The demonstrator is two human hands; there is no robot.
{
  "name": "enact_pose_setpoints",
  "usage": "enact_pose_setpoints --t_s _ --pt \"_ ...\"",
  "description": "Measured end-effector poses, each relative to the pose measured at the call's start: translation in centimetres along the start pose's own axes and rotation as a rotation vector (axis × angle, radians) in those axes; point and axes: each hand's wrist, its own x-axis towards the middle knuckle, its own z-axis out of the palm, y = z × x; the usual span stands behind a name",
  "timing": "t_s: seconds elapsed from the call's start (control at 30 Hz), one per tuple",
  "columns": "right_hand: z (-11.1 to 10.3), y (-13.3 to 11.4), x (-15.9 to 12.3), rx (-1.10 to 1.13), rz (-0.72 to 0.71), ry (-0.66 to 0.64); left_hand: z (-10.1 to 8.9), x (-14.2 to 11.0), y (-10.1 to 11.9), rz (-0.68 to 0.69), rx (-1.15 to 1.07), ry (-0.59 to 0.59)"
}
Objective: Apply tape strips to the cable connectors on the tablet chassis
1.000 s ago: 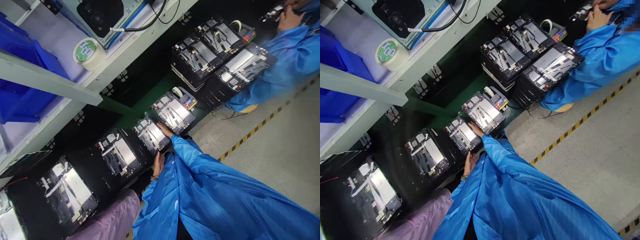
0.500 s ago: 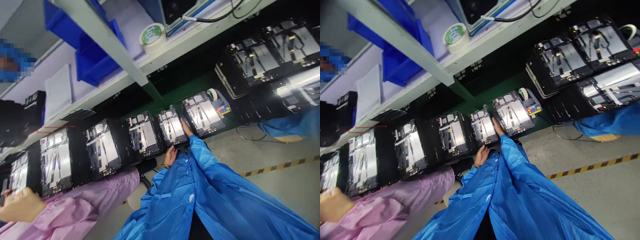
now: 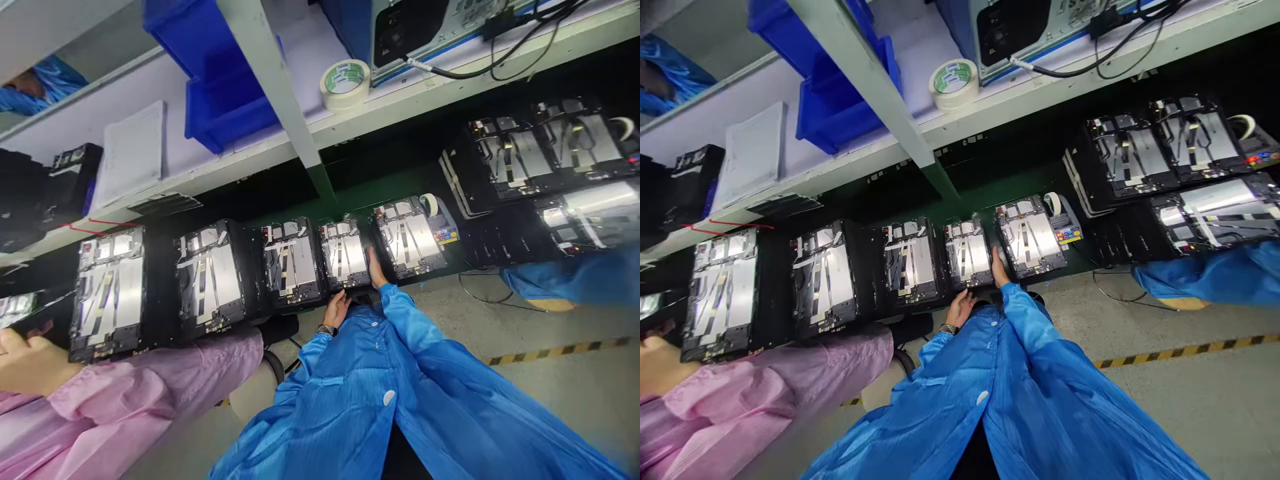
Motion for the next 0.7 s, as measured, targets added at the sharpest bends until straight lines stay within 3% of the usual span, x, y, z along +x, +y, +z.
enact_pose_setpoints --t_s 0.07,0.13,0.23,0.27,0.3,0.37,0.43,0.47,0.6,0.7 --pt "-1.7 0.4 -3.9 -0.012 0.082 0.005 0.6 -0.4 -0.3 -0.054 0.098 -0.035" --pt "-4.8 0.5 -8.4 -0.029 0.111 -0.04 1.7 -1.1 -0.6 -0.12 0.249 -0.102" --pt "-11.9 -0.9 -13.7 -0.007 0.098 -0.354 4.0 -2.5 -0.1 -0.124 0.639 -0.301" --pt "-14.6 -1.7 -14.5 0.033 0.113 -0.37 5.0 -3.0 0.4 -0.089 0.769 -0.383" --pt "-17.3 -2.5 -14.6 0.079 0.124 -0.285 6.1 -3.5 1.1 -0.045 0.869 -0.458" --pt "-22.1 -3.8 -12.8 0.147 0.114 0.09 8.7 -4.1 2.9 0.058 0.976 -0.541" --pt "-25.5 -4.3 -9.0 0.224 0.155 0.506 11.5 -4.0 4.9 0.193 1.013 -0.524" --pt "-26.5 -4.3 -6.8 0.243 0.186 0.579 13.0 -3.6 5.9 0.274 1.016 -0.487" --pt "-27.5 -2.9 0.4 0.306 0.265 0.621 18.5 -1.4 8.7 0.558 1.02 -0.317" --pt "-27.1 -1.9 2.7 0.362 0.29 0.589 21.5 -0.1 9.4 0.669 1.048 -0.245"
